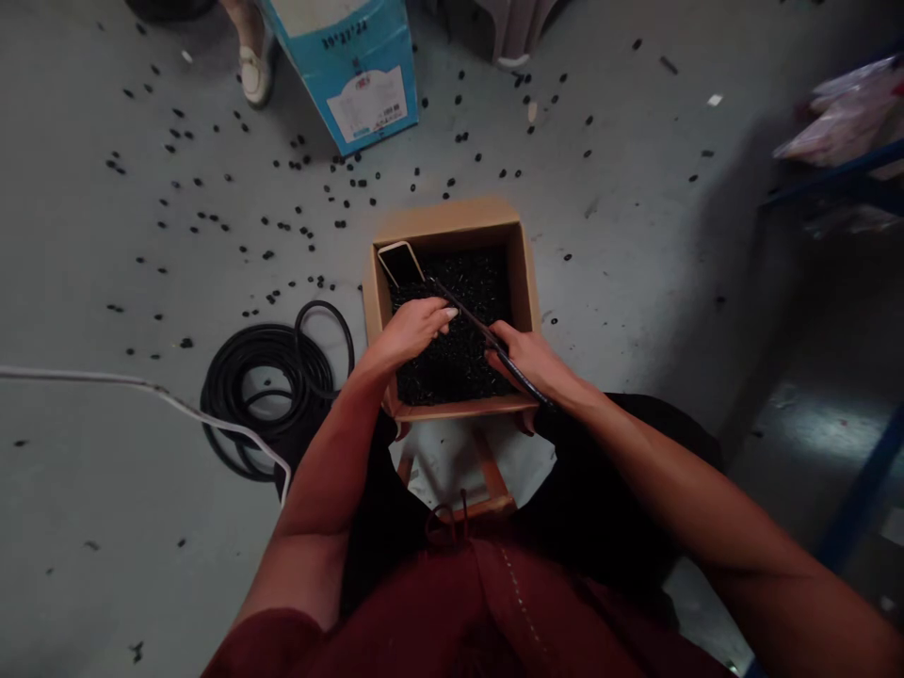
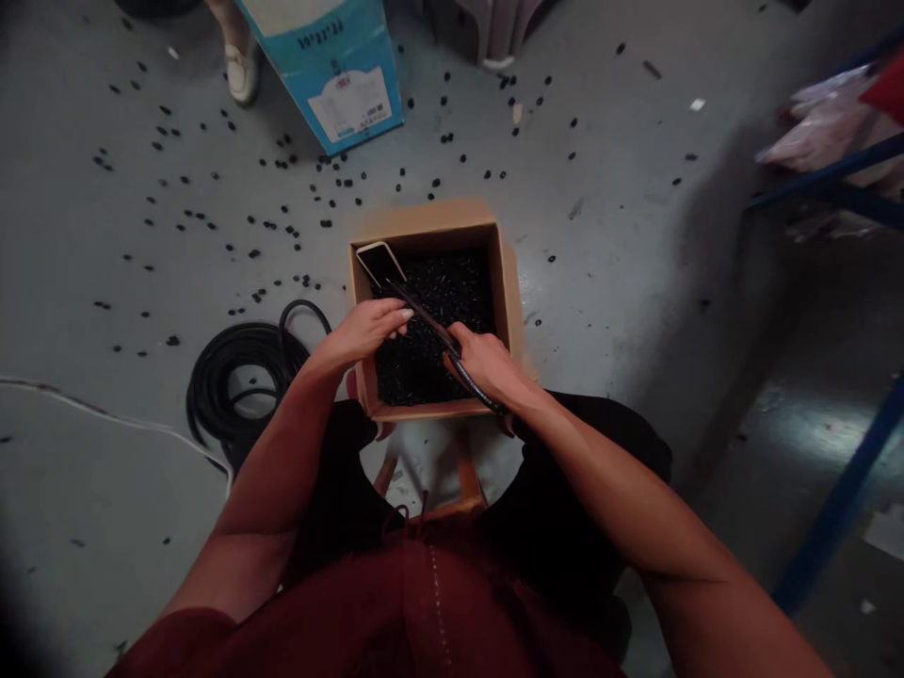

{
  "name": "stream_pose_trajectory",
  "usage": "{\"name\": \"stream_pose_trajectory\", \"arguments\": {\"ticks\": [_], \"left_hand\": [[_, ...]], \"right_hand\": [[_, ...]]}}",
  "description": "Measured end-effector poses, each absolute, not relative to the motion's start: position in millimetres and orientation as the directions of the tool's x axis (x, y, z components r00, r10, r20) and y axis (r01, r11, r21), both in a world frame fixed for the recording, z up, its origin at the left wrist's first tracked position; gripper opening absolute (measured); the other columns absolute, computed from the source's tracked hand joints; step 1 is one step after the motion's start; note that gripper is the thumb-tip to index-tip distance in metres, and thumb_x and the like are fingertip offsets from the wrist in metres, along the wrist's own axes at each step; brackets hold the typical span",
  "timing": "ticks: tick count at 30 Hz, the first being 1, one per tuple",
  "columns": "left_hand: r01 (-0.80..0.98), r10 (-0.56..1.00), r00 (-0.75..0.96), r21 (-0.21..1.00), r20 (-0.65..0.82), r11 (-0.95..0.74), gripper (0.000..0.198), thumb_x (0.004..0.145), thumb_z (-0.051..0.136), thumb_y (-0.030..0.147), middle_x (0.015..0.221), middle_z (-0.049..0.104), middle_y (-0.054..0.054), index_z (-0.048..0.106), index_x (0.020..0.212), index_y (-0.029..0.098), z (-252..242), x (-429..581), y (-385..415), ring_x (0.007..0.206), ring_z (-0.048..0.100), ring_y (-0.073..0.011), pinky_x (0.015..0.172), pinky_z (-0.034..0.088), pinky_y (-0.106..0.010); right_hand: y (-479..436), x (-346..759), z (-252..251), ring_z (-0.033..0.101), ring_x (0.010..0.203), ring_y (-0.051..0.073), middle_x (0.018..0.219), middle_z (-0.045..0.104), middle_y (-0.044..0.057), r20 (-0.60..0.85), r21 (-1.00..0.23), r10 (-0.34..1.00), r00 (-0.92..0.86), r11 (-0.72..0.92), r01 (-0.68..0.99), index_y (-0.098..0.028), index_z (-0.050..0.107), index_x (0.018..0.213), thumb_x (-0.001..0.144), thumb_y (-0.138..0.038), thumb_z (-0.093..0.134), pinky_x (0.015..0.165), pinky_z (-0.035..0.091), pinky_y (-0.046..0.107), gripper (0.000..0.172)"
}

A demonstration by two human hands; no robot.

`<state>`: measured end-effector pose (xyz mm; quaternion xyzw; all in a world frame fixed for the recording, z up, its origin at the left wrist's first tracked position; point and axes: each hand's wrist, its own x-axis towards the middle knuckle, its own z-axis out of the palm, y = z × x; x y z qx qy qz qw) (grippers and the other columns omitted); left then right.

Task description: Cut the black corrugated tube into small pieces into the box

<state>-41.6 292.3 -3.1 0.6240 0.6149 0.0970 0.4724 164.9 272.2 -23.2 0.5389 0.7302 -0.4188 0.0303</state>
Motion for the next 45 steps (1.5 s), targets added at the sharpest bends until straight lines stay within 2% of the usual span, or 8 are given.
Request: {"name": "stream_pose_trajectory", "arguments": {"ticks": [7, 18, 30, 33, 38, 40, 42, 45], "left_hand": [[0.768, 0.841, 0.231, 0.622, -0.49, 0.152, 0.03, 0.087, 0.04, 0.032, 0.065, 0.058, -0.002, 0.054, 0.065, 0.016, -3.1, -40.2, 291.5, 0.061, 0.052, -0.0128, 0.061, 0.039, -0.025], [0.83, 0.817, 0.242, 0.548, -0.523, 0.105, 0.03, 0.088, 0.04, 0.031, 0.068, 0.062, -0.004, 0.055, 0.067, 0.016, -7.2, -37.3, 291.8, 0.063, 0.055, -0.0145, 0.063, 0.039, -0.026], [0.772, 0.83, 0.243, 0.619, -0.501, 0.147, 0.034, 0.09, 0.036, 0.033, 0.067, 0.061, -0.003, 0.055, 0.067, 0.016, -5.2, -38.8, 290.7, 0.063, 0.055, -0.0139, 0.064, 0.041, -0.026], [0.746, 0.843, 0.245, 0.649, -0.479, 0.152, 0.032, 0.088, 0.038, 0.035, 0.077, 0.065, -0.005, 0.061, 0.077, 0.015, -2.2, -38.6, 290.7, 0.072, 0.058, -0.0159, 0.07, 0.044, -0.028], [0.676, 0.86, 0.277, 0.723, -0.429, 0.142, 0.032, 0.082, 0.047, 0.028, 0.109, 0.066, -0.008, 0.063, 0.106, 0.014, -2.9, -41.7, 291.0, 0.1, 0.058, -0.0204, 0.089, 0.044, -0.033], [0.657, 0.857, 0.28, 0.737, -0.433, 0.159, 0.037, 0.082, 0.046, 0.025, 0.111, 0.065, -0.008, 0.061, 0.114, 0.015, -4.4, -43.1, 290.8, 0.096, 0.059, -0.0191, 0.089, 0.045, -0.033], [0.631, 0.849, 0.275, 0.751, -0.451, 0.195, 0.043, 0.083, 0.045, 0.025, 0.107, 0.065, -0.007, 0.056, 0.124, 0.015, -5.4, -43.7, 290.5, 0.085, 0.059, -0.0152, 0.084, 0.046, -0.031], [0.618, 0.841, 0.256, 0.75, -0.477, 0.237, 0.049, 0.087, 0.042, 0.028, 0.088, 0.064, -0.004, 0.046, 0.134, 0.016, -5.7, -43.6, 290.7, 0.068, 0.055, -0.0107, 0.074, 0.046, -0.027]], "right_hand": [[266.5, 166.2, -30.5, 0.051, 0.058, 0.017, 0.067, 0.06, 0.003, -0.489, -0.581, 0.758, -0.432, 0.087, 0.809, -0.022, 0.056, 0.097, 0.082, -0.031, 0.043, 0.054, 0.028, 0.025, 0.021], [264.0, 167.9, -35.2, 0.056, 0.06, 0.019, 0.069, 0.063, 0.006, -0.529, -0.516, 0.726, -0.439, 0.136, 0.846, -0.021, 0.055, 0.097, 0.084, -0.028, 0.042, 0.055, 0.027, 0.026, 0.019], [264.5, 167.2, -37.1, 0.059, 0.063, 0.021, 0.072, 0.066, 0.007, -0.503, -0.501, 0.764, -0.404, 0.123, 0.856, -0.021, 0.055, 0.094, 0.085, -0.031, 0.042, 0.056, 0.03, 0.026, 0.019], [271.2, 168.2, -32.8, 0.06, 0.067, 0.022, 0.075, 0.066, 0.008, -0.476, -0.513, 0.801, -0.362, 0.082, 0.855, -0.022, 0.055, 0.095, 0.086, -0.034, 0.041, 0.057, 0.031, 0.026, 0.02], [283.0, 172.2, -24.2, 0.059, 0.071, 0.022, 0.081, 0.067, 0.008, -0.434, -0.564, 0.853, -0.288, -0.008, 0.826, -0.022, 0.056, 0.098, 0.086, -0.036, 0.043, 0.06, 0.035, 0.027, 0.022], [285.0, 173.2, -23.3, 0.059, 0.07, 0.022, 0.079, 0.067, 0.008, -0.416, -0.586, 0.862, -0.289, -0.011, 0.81, -0.021, 0.056, 0.1, 0.086, -0.038, 0.044, 0.06, 0.035, 0.027, 0.025], [285.5, 173.8, -24.2, 0.058, 0.068, 0.022, 0.077, 0.066, 0.007, -0.405, -0.605, 0.865, -0.297, -0.01, 0.796, -0.021, 0.055, 0.102, 0.086, -0.04, 0.044, 0.059, 0.035, 0.028, 0.028], [284.7, 174.1, -27.4, 0.058, 0.068, 0.022, 0.078, 0.065, 0.006, -0.399, -0.632, 0.863, -0.309, -0.015, 0.775, -0.021, 0.054, 0.106, 0.086, -0.042, 0.045, 0.059, 0.035, 0.028, 0.031]]}}
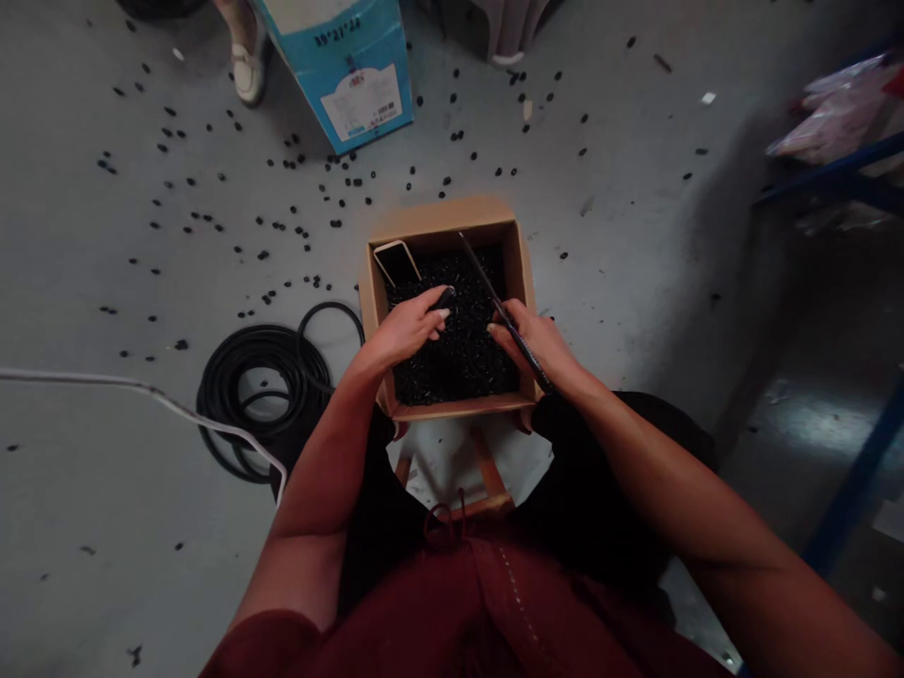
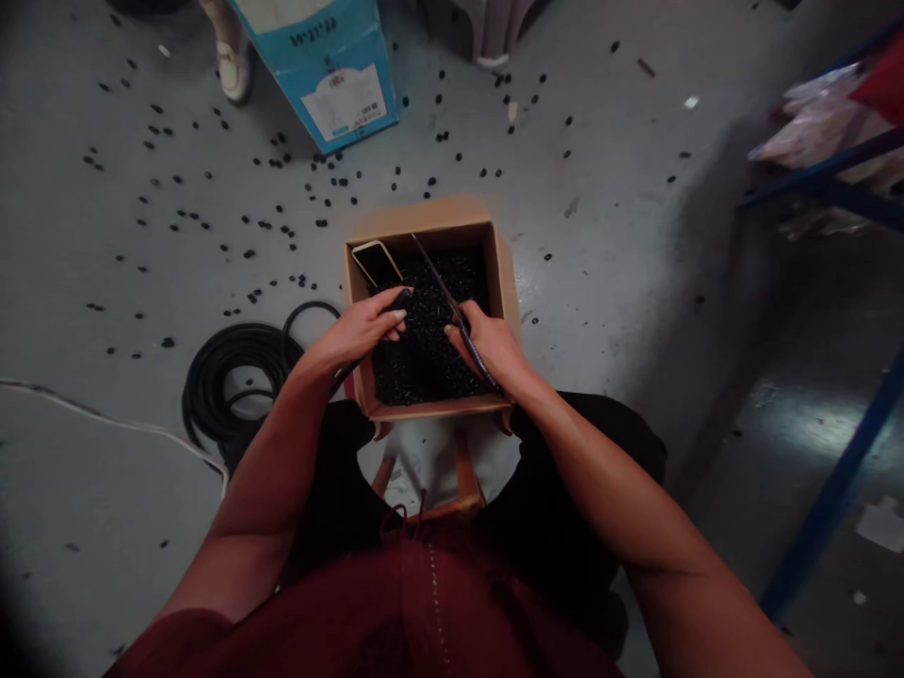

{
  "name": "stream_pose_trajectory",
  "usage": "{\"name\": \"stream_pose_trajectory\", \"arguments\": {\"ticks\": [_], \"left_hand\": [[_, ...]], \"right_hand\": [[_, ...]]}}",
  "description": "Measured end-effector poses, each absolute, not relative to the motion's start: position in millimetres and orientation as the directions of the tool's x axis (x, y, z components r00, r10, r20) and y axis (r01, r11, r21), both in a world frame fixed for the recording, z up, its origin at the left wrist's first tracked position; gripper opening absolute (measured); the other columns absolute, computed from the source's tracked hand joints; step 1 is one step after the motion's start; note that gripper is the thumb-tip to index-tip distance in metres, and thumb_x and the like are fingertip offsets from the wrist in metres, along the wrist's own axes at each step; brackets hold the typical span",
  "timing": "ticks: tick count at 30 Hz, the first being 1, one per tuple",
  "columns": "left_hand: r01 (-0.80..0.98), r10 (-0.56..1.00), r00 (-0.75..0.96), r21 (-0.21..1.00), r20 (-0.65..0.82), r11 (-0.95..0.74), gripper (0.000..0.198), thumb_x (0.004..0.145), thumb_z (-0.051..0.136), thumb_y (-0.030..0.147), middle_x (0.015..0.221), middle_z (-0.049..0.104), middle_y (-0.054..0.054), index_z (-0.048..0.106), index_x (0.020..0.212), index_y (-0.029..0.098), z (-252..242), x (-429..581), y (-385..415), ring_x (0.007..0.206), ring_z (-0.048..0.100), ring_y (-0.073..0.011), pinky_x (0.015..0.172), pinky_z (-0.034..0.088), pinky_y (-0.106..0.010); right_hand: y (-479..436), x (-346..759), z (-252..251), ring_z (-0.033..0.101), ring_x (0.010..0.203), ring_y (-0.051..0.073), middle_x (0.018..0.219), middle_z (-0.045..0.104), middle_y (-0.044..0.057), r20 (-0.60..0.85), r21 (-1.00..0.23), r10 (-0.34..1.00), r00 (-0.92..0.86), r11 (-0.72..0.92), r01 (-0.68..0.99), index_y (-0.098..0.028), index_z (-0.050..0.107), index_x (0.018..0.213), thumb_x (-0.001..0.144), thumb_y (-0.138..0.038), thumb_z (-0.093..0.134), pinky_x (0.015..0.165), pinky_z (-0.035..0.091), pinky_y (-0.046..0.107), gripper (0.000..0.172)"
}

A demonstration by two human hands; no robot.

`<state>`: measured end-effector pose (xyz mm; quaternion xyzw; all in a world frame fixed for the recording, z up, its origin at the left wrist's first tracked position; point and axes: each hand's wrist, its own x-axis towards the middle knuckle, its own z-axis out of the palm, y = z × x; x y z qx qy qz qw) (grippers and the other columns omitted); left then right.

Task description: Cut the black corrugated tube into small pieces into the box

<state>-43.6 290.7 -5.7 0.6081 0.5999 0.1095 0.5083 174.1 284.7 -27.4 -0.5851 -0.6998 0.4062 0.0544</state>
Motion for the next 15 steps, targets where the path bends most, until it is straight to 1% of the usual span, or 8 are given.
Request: {"name": "stream_pose_trajectory", "arguments": {"ticks": [2, 3, 6, 8, 12, 15], "left_hand": [[0.631, 0.863, 0.222, 0.741, -0.454, 0.228, 0.048, 0.088, 0.04, 0.03, 0.079, 0.061, -0.002, 0.045, 0.134, 0.016, -5.8, -43.5, 291.5, 0.067, 0.054, -0.0112, 0.071, 0.045, -0.026], [0.637, 0.881, 0.191, 0.738, -0.432, 0.224, 0.047, 0.089, 0.04, 0.031, 0.077, 0.06, -0.002, 0.046, 0.133, 0.016, -6.0, -43.5, 292.2, 0.068, 0.054, -0.0118, 0.07, 0.045, -0.027], [0.633, 0.921, 0.073, 0.732, -0.382, 0.253, 0.04, 0.089, 0.041, 0.032, 0.081, 0.062, -0.004, 0.049, 0.124, 0.014, -5.8, -43.9, 293.9, 0.071, 0.054, -0.0127, 0.07, 0.045, -0.027], [0.624, 0.925, 0.019, 0.727, -0.379, 0.285, 0.034, 0.088, 0.042, 0.031, 0.084, 0.064, -0.004, 0.05, 0.117, 0.014, -4.1, -43.9, 294.5, 0.07, 0.054, -0.0123, 0.07, 0.044, -0.027], [0.604, 0.925, 0.032, 0.745, -0.378, 0.284, 0.027, 0.087, 0.043, 0.031, 0.092, 0.066, -0.004, 0.053, 0.108, 0.017, 0.2, -44.5, 293.6, 0.068, 0.055, -0.0106, 0.069, 0.045, -0.026], [0.593, 0.933, 0.068, 0.766, -0.354, 0.248, 0.03, 0.087, 0.044, 0.034, 0.098, 0.065, -0.003, 0.055, 0.11, 0.018, -0.3, -46.4, 292.9, 0.072, 0.057, -0.0106, 0.072, 0.046, -0.026]], "right_hand": [[284.1, 174.0, -28.7, 0.059, 0.072, 0.023, 0.083, 0.066, 0.007, -0.398, -0.654, 0.857, -0.328, -0.015, 0.756, -0.021, 0.053, 0.109, 0.086, -0.045, 0.046, 0.06, 0.037, 0.028, 0.034], [283.9, 173.9, -28.7, 0.06, 0.075, 0.024, 0.086, 0.067, 0.008, -0.399, -0.667, 0.852, -0.341, -0.014, 0.745, -0.021, 0.053, 0.111, 0.086, -0.047, 0.046, 0.06, 0.037, 0.028, 0.037], [283.1, 173.0, -26.2, 0.062, 0.083, 0.026, 0.094, 0.067, 0.01, -0.409, -0.691, 0.835, -0.369, -0.02, 0.723, -0.02, 0.051, 0.117, 0.087, -0.053, 0.045, 0.063, 0.04, 0.029, 0.045], [282.5, 172.0, -23.9, 0.062, 0.087, 0.027, 0.099, 0.067, 0.011, -0.415, -0.704, 0.828, -0.376, -0.031, 0.709, -0.02, 0.05, 0.12, 0.087, -0.055, 0.044, 0.066, 0.041, 0.03, 0.048], [280.8, 170.4, -24.1, 0.062, 0.092, 0.027, 0.107, 0.065, 0.012, -0.407, -0.734, 0.815, -0.412, -0.024, 0.678, -0.019, 0.047, 0.124, 0.086, -0.054, 0.048, 0.071, 0.043, 0.033, 0.051], [279.8, 169.8, -28.0, 0.06, 0.096, 0.027, 0.112, 0.063, 0.013, -0.384, -0.756, 0.8, -0.461, 0.013, 0.654, -0.017, 0.045, 0.125, 0.084, -0.054, 0.051, 0.074, 0.043, 0.034, 0.055]]}}
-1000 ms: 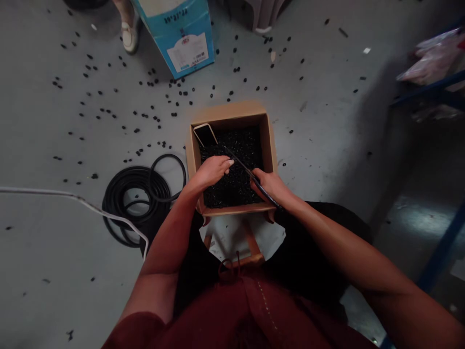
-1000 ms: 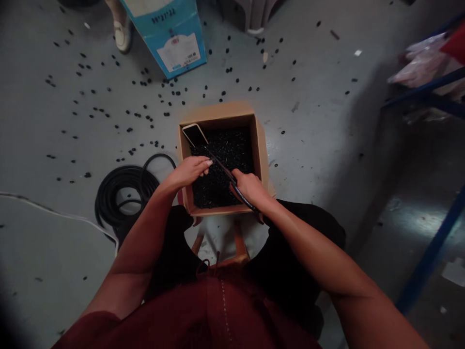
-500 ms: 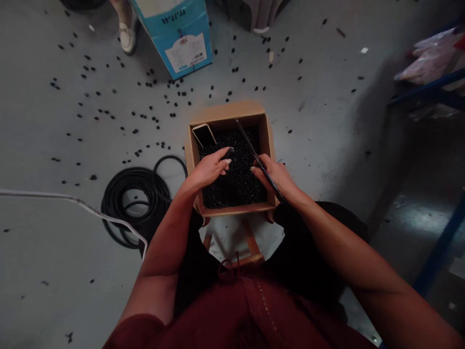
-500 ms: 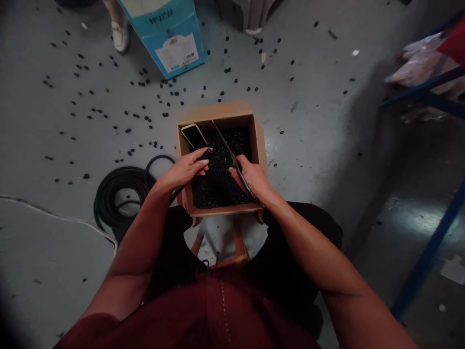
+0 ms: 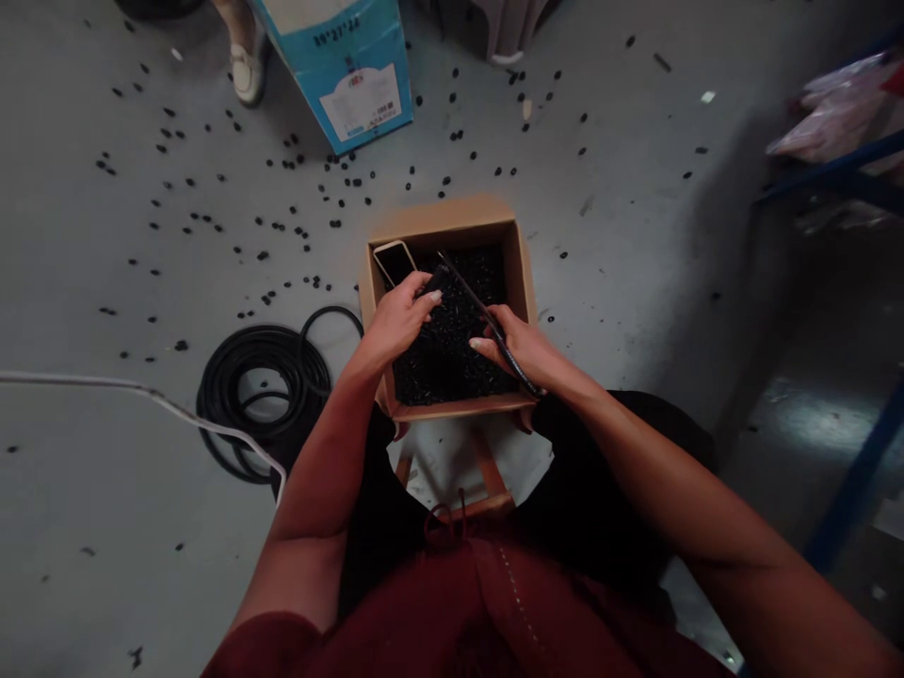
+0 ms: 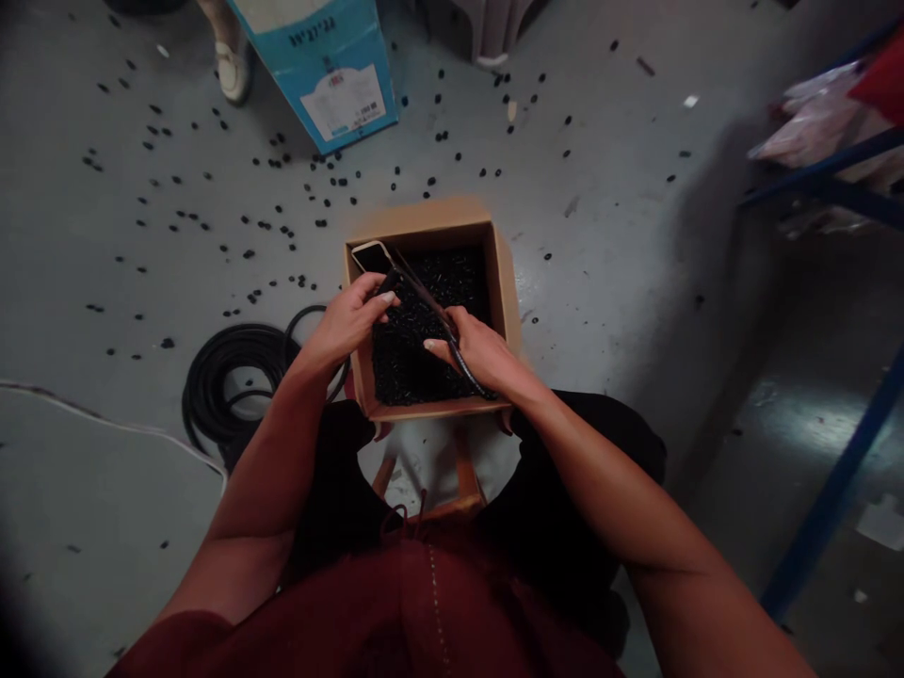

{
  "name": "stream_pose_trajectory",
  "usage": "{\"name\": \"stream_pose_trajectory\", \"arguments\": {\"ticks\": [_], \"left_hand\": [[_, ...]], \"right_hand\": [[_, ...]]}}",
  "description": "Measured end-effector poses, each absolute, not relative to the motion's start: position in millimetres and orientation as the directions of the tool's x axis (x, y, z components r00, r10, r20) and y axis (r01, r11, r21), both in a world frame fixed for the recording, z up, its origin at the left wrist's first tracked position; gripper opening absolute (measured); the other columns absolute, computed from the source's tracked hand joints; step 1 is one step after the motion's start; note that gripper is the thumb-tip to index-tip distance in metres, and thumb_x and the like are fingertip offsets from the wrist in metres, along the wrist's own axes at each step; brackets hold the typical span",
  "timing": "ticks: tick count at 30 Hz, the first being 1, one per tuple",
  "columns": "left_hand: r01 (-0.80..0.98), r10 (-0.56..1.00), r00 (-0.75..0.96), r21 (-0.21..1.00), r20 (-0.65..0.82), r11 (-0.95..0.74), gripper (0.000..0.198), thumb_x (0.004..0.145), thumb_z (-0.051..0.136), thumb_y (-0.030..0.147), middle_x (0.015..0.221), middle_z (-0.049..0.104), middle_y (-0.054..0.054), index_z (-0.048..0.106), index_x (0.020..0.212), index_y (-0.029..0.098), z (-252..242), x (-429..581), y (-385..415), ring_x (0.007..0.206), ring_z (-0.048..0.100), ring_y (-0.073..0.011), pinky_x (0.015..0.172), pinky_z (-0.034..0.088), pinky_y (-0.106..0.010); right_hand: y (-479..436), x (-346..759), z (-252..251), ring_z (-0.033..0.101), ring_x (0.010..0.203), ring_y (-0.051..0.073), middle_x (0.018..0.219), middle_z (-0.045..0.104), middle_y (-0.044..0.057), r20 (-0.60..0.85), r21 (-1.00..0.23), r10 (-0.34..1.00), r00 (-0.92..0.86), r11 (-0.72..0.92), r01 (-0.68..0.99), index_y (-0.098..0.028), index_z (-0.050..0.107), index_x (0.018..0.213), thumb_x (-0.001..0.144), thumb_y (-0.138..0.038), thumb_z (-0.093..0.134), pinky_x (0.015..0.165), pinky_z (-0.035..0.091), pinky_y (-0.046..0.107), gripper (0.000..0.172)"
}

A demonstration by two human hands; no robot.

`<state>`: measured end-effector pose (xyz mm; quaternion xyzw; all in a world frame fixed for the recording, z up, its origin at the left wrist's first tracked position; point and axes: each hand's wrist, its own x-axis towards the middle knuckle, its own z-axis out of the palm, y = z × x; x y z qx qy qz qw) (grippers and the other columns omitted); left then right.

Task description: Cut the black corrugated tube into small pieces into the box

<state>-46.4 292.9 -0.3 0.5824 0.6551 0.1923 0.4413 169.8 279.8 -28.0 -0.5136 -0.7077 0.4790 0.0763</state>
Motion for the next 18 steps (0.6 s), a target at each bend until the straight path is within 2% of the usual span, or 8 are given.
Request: {"name": "stream_pose_trajectory", "arguments": {"ticks": [5, 13, 18], "left_hand": [[0.577, 0.945, 0.087, 0.789, -0.316, 0.211, 0.037, 0.089, 0.043, 0.035, 0.101, 0.065, -0.005, 0.054, 0.119, 0.017, -1.3, -48.4, 294.1, 0.083, 0.059, -0.0137, 0.078, 0.046, -0.027], [0.626, 0.925, 0.149, 0.758, -0.349, 0.185, 0.034, 0.089, 0.043, 0.029, 0.096, 0.067, -0.006, 0.06, 0.114, 0.014, 13.6, -41.8, 295.3, 0.088, 0.059, -0.0161, 0.087, 0.043, -0.029], [0.616, 0.921, 0.162, 0.765, -0.355, 0.187, 0.037, 0.089, 0.044, 0.033, 0.091, 0.067, -0.004, 0.059, 0.118, 0.015, 10.6, -42.5, 294.7, 0.082, 0.058, -0.0149, 0.082, 0.044, -0.028]], "right_hand": [[279.4, 169.5, -31.4, 0.059, 0.098, 0.027, 0.114, 0.061, 0.014, -0.378, -0.757, 0.776, -0.505, 0.055, 0.651, -0.016, 0.044, 0.123, 0.082, -0.056, 0.053, 0.076, 0.043, 0.034, 0.058], [280.1, 170.1, -30.7, 0.058, 0.098, 0.027, 0.112, 0.061, 0.014, -0.352, -0.762, 0.782, -0.514, 0.078, 0.642, -0.016, 0.045, 0.122, 0.081, -0.058, 0.054, 0.078, 0.044, 0.036, 0.059], [279.3, 170.0, -30.1, 0.058, 0.097, 0.027, 0.111, 0.061, 0.013, -0.343, -0.769, 0.784, -0.518, 0.082, 0.634, -0.018, 0.045, 0.122, 0.082, -0.058, 0.054, 0.077, 0.044, 0.036, 0.057]]}}
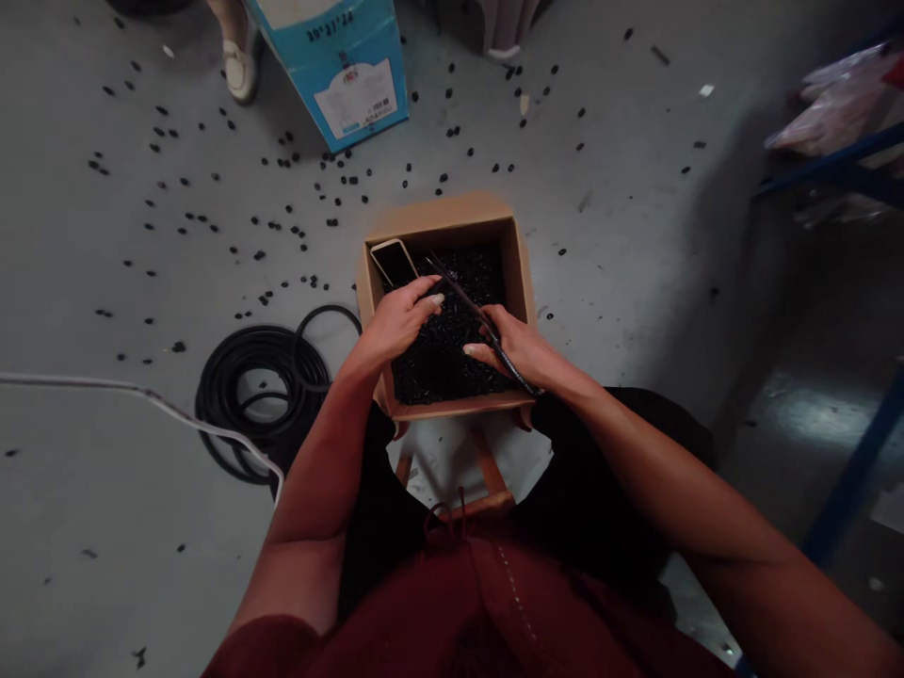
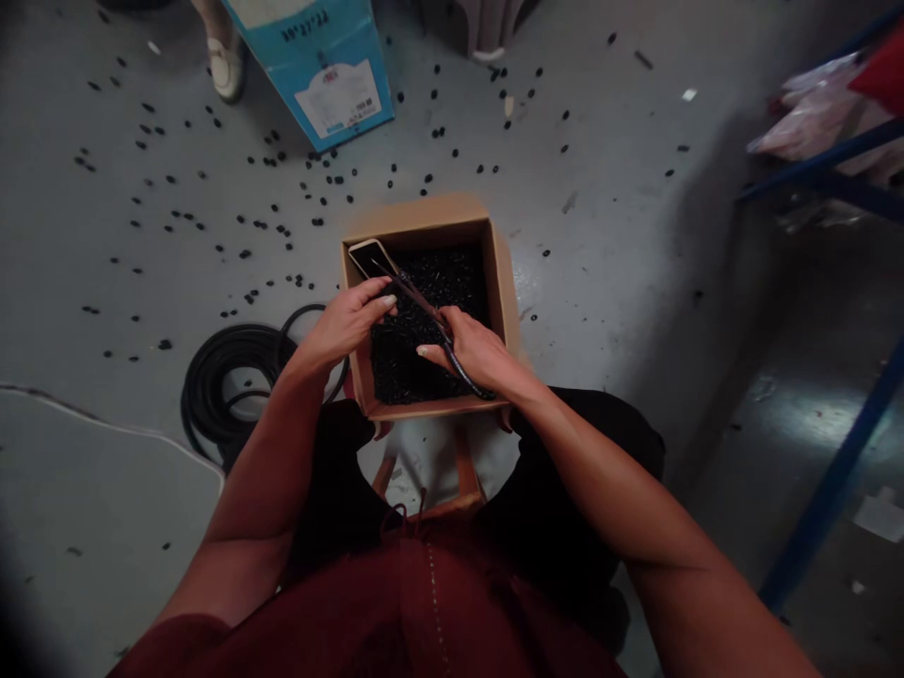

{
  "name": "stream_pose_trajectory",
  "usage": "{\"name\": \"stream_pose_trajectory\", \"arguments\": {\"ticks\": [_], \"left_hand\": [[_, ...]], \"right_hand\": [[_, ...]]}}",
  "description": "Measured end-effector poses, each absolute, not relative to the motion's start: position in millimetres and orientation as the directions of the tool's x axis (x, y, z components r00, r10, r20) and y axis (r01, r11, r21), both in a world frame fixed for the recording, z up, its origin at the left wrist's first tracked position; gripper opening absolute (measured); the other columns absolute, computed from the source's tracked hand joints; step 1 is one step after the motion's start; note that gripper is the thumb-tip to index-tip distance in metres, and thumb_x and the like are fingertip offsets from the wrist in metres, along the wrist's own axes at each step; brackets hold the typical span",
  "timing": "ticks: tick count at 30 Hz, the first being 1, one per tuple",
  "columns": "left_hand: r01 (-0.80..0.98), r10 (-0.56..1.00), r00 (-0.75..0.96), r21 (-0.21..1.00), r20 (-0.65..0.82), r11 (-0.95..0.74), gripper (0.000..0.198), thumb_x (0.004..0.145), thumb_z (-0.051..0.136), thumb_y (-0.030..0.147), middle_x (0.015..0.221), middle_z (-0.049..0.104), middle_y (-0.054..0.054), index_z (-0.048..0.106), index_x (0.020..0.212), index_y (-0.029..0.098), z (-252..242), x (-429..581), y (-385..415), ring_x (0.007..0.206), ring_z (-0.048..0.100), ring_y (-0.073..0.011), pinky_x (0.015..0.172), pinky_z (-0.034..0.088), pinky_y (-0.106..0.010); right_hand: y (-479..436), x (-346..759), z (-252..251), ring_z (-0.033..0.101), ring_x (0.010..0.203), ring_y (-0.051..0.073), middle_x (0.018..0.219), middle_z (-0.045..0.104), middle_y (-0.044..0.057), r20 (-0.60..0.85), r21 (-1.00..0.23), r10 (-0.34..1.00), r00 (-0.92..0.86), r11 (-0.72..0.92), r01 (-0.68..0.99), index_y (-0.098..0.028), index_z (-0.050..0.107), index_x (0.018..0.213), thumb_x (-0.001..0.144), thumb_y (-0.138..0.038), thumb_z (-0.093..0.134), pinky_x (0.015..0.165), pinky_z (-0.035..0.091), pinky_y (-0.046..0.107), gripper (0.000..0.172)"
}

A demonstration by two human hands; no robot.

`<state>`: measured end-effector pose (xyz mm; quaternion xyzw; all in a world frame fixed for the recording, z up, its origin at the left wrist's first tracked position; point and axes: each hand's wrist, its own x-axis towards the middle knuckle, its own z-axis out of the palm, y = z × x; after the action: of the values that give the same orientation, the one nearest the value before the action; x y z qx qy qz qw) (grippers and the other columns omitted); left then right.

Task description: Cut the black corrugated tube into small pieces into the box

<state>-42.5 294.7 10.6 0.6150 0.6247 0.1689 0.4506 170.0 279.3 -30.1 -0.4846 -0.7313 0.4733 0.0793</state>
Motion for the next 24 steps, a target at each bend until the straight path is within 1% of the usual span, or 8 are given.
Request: {"name": "stream_pose_trajectory", "arguments": {"ticks": [3, 8, 11, 14, 17, 19, 22, 24], "left_hand": [[0.591, 0.911, 0.174, 0.78, -0.375, 0.208, 0.041, 0.089, 0.044, 0.035, 0.086, 0.065, -0.004, 0.057, 0.122, 0.015, 7.3, -43.2, 294.5, 0.075, 0.056, -0.013, 0.075, 0.045, -0.026], [0.557, 0.9, 0.187, 0.797, -0.394, 0.234, 0.042, 0.088, 0.044, 0.034, 0.082, 0.063, -0.003, 0.057, 0.122, 0.014, 4.3, -43.5, 294.5, 0.071, 0.054, -0.0112, 0.07, 0.044, -0.024], [0.562, 0.898, 0.19, 0.794, -0.396, 0.232, 0.04, 0.088, 0.043, 0.033, 0.08, 0.062, -0.003, 0.057, 0.12, 0.014, 3.8, -43.0, 294.5, 0.068, 0.052, -0.0104, 0.066, 0.043, -0.023], [0.597, 0.899, 0.2, 0.776, -0.389, 0.203, 0.035, 0.089, 0.041, 0.032, 0.077, 0.061, -0.002, 0.06, 0.113, 0.014, 2.4, -42.1, 294.2, 0.064, 0.05, -0.0101, 0.064, 0.041, -0.023], [0.667, 0.905, 0.205, 0.73, -0.372, 0.149, 0.032, 0.09, 0.039, 0.03, 0.076, 0.061, -0.002, 0.06, 0.108, 0.014, -0.7, -41.6, 293.5, 0.066, 0.052, -0.0117, 0.066, 0.041, -0.023], [0.729, 0.908, 0.199, 0.675, -0.368, 0.114, 0.029, 0.09, 0.038, 0.03, 0.076, 0.061, -0.003, 0.06, 0.102, 0.015, -3.2, -41.7, 293.0, 0.069, 0.054, -0.0134, 0.068, 0.041, -0.025], [0.804, 0.898, 0.202, 0.59, -0.391, 0.076, 0.026, 0.09, 0.037, 0.029, 0.076, 0.061, -0.004, 0.059, 0.091, 0.016, -5.6, -42.2, 292.4, 0.071, 0.055, -0.0156, 0.069, 0.04, -0.026], [0.83, 0.887, 0.203, 0.553, -0.416, 0.069, 0.025, 0.09, 0.037, 0.029, 0.076, 0.061, -0.005, 0.058, 0.087, 0.016, -6.0, -42.4, 292.3, 0.072, 0.056, -0.0166, 0.069, 0.04, -0.027]], "right_hand": [[278.8, 169.2, -27.8, 0.059, 0.094, 0.027, 0.11, 0.062, 0.013, -0.343, -0.766, 0.789, -0.51, 0.079, 0.638, -0.018, 0.046, 0.12, 0.082, -0.057, 0.053, 0.075, 0.044, 0.035, 0.055], [279.5, 166.8, -20.3, 0.059, 0.084, 0.024, 0.094, 0.065, 0.009, -0.385, -0.737, 0.795, -0.469, 0.04, 0.674, -0.018, 0.052, 0.11, 0.086, -0.05, 0.047, 0.07, 0.042, 0.032, 0.04], [280.1, 166.0, -17.1, 0.058, 0.077, 0.022, 0.086, 0.064, 0.007, -0.401, -0.714, 0.797, -0.452, 0.038, 0.699, -0.019, 0.052, 0.105, 0.086, -0.044, 0.046, 0.066, 0.04, 0.029, 0.032], [279.6, 165.6, -17.4, 0.057, 0.072, 0.021, 0.081, 0.064, 0.006, -0.423, -0.683, 0.792, -0.44, 0.04, 0.729, -0.019, 0.052, 0.104, 0.084, -0.038, 0.046, 0.063, 0.038, 0.028, 0.027], [277.2, 164.7, -21.4, 0.055, 0.067, 0.019, 0.076, 0.063, 0.005, -0.447, -0.652, 0.788, -0.423, 0.037, 0.757, -0.021, 0.052, 0.103, 0.084, -0.035, 0.044, 0.059, 0.036, 0.026, 0.025], [274.8, 163.9, -25.1, 0.054, 0.064, 0.019, 0.073, 0.062, 0.004, -0.464, -0.62, 0.789, -0.403, 0.035, 0.784, -0.022, 0.053, 0.101, 0.084, -0.034, 0.044, 0.058, 0.034, 0.026, 0.023], [271.7, 163.2, -28.9, 0.054, 0.061, 0.019, 0.07, 0.061, 0.004, -0.492, -0.581, 0.78, -0.385, 0.035, 0.813, -0.022, 0.053, 0.099, 0.084, -0.035, 0.043, 0.056, 0.032, 0.026, 0.022], [270.6, 163.4, -29.4, 0.053, 0.061, 0.019, 0.069, 0.061, 0.004, -0.5, -0.573, 0.771, -0.395, 0.047, 0.818, -0.023, 0.053, 0.099, 0.085, -0.036, 0.042, 0.055, 0.031, 0.026, 0.022]]}}
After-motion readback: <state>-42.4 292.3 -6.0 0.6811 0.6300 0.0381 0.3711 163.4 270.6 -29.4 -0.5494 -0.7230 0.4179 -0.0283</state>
